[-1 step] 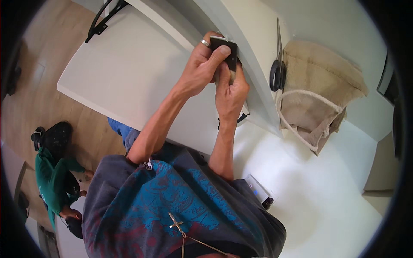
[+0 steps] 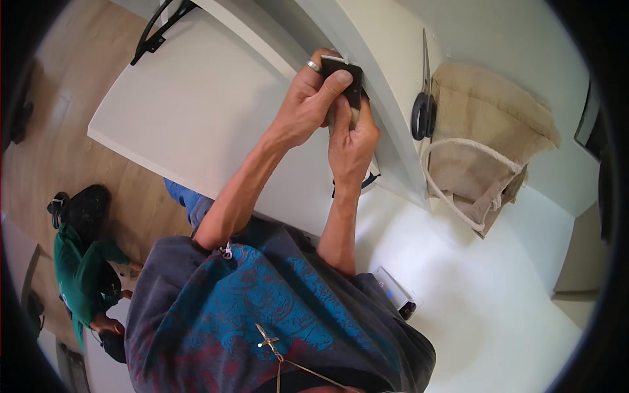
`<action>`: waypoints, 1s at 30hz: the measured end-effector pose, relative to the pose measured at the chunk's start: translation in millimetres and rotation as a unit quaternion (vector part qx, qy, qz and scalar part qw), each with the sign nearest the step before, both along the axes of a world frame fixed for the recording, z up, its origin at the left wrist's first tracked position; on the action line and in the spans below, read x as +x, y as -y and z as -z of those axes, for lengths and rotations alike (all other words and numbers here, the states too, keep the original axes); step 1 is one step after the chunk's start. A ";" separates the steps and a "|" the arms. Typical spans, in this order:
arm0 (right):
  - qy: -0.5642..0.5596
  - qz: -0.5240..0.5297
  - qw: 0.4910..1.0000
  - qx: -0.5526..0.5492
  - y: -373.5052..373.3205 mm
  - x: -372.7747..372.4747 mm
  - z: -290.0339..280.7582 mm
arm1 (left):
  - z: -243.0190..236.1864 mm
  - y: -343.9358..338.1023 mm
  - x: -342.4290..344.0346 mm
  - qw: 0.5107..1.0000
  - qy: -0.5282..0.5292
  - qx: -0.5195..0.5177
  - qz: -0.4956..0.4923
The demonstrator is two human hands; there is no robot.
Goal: The person attaches a black magnetic latch or hinge component to the inside of a white cabinet using a hand tool to press and secure it into place, handling the component and checking the fit.
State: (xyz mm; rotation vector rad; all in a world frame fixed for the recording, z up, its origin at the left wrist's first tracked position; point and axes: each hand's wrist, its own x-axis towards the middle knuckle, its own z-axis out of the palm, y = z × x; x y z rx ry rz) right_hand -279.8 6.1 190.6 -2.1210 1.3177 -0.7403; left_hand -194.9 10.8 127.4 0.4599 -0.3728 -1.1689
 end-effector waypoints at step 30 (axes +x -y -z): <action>0.007 -0.043 0.996 0.084 -4.5 11.5 7.1 | -6.7 -15.2 27.6 0.995 0.014 0.009 -0.099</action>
